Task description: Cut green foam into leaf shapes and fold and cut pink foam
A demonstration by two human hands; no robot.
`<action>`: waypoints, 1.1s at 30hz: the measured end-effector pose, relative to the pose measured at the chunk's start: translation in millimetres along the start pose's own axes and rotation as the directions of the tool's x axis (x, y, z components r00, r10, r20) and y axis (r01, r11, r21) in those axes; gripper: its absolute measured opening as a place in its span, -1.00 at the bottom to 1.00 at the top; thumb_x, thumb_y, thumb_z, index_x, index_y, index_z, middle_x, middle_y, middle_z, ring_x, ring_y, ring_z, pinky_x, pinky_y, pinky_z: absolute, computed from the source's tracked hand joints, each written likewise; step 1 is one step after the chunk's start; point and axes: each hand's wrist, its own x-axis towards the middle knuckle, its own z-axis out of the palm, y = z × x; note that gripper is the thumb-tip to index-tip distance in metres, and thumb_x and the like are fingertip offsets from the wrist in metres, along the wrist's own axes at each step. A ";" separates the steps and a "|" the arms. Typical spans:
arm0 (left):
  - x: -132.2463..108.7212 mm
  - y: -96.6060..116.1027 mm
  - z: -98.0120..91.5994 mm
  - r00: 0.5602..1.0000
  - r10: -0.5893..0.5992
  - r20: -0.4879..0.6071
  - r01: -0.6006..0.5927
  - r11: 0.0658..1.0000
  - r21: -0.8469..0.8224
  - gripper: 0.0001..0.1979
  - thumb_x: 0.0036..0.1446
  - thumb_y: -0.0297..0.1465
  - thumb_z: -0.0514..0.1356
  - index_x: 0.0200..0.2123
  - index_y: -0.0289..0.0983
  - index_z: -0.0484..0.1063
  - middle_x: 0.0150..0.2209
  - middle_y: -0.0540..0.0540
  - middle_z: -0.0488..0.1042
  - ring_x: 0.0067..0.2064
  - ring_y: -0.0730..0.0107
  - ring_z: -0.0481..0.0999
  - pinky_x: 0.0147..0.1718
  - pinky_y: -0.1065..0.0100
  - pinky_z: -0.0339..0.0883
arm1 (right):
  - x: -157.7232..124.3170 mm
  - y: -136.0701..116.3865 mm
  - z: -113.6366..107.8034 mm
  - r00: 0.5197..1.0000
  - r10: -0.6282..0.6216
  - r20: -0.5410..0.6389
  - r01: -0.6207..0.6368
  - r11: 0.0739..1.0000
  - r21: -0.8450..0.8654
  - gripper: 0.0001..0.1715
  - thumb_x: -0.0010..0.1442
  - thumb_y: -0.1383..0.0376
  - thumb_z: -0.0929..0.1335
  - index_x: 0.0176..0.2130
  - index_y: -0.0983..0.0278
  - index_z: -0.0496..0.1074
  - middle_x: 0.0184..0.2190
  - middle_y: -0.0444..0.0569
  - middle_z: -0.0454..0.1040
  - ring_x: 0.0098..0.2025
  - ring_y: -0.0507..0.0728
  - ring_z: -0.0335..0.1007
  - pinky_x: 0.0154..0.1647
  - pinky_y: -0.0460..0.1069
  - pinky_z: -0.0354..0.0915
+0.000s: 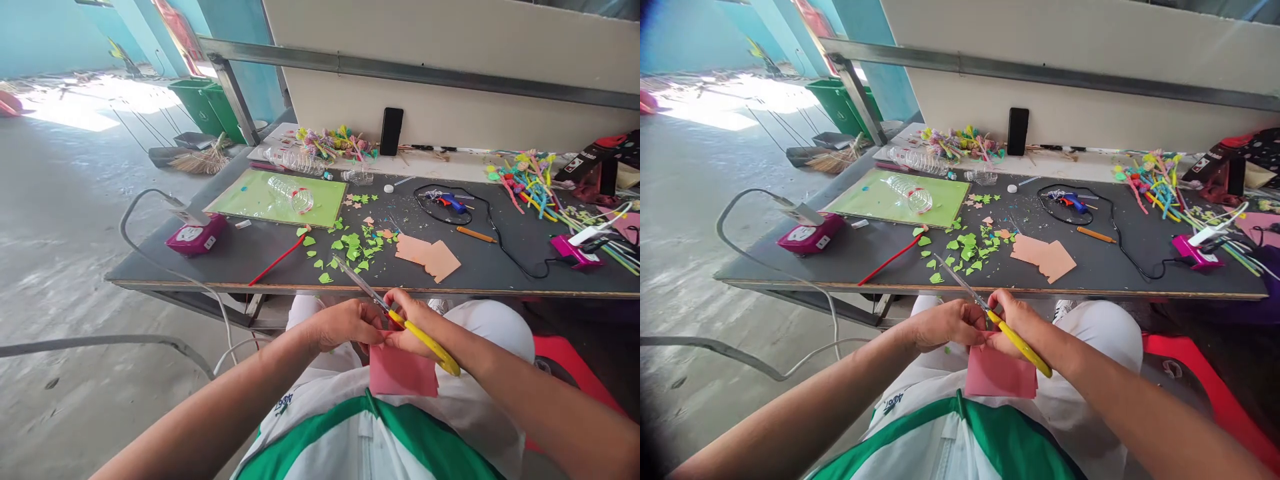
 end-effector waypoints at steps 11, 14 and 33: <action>-12.5 -34.2 16.7 0.983 0.108 -0.146 -0.167 0.853 -0.495 -0.60 -0.01 -0.07 0.27 -0.52 -0.35 0.44 -0.49 -0.11 0.46 -0.45 0.42 0.40 -0.38 0.41 0.24 | 2.7 -1.5 -3.4 1.000 -0.009 0.008 0.009 1.000 0.017 -0.55 -0.18 0.43 0.37 -0.30 0.13 0.14 -0.65 -0.38 0.28 -0.60 0.00 0.21 -0.54 -0.12 0.13; -11.8 -41.3 21.3 0.970 0.093 -0.225 -0.195 0.851 -0.488 -0.71 -0.15 -0.28 0.42 -0.50 -0.34 0.42 -0.50 -0.05 0.47 -0.45 0.48 0.39 -0.40 0.47 0.20 | 4.3 0.3 -2.7 1.000 -0.015 0.006 0.015 1.000 0.006 -0.53 -0.19 0.45 0.37 -0.28 0.13 0.14 -0.64 -0.36 0.30 -0.58 0.01 0.23 -0.51 -0.11 0.16; -5.8 -51.4 -2.9 0.737 0.177 -0.652 -0.441 0.857 -0.266 -0.68 -0.11 -0.28 0.37 -0.60 -0.31 0.30 -0.64 0.09 0.29 -0.57 0.59 0.18 -0.56 0.50 0.01 | -23.5 5.6 -37.9 0.940 -0.160 -0.300 0.162 0.987 -0.019 -0.52 0.04 0.20 0.35 0.00 0.09 0.32 -0.37 -0.13 0.50 -0.37 0.10 0.45 -0.30 -0.02 0.31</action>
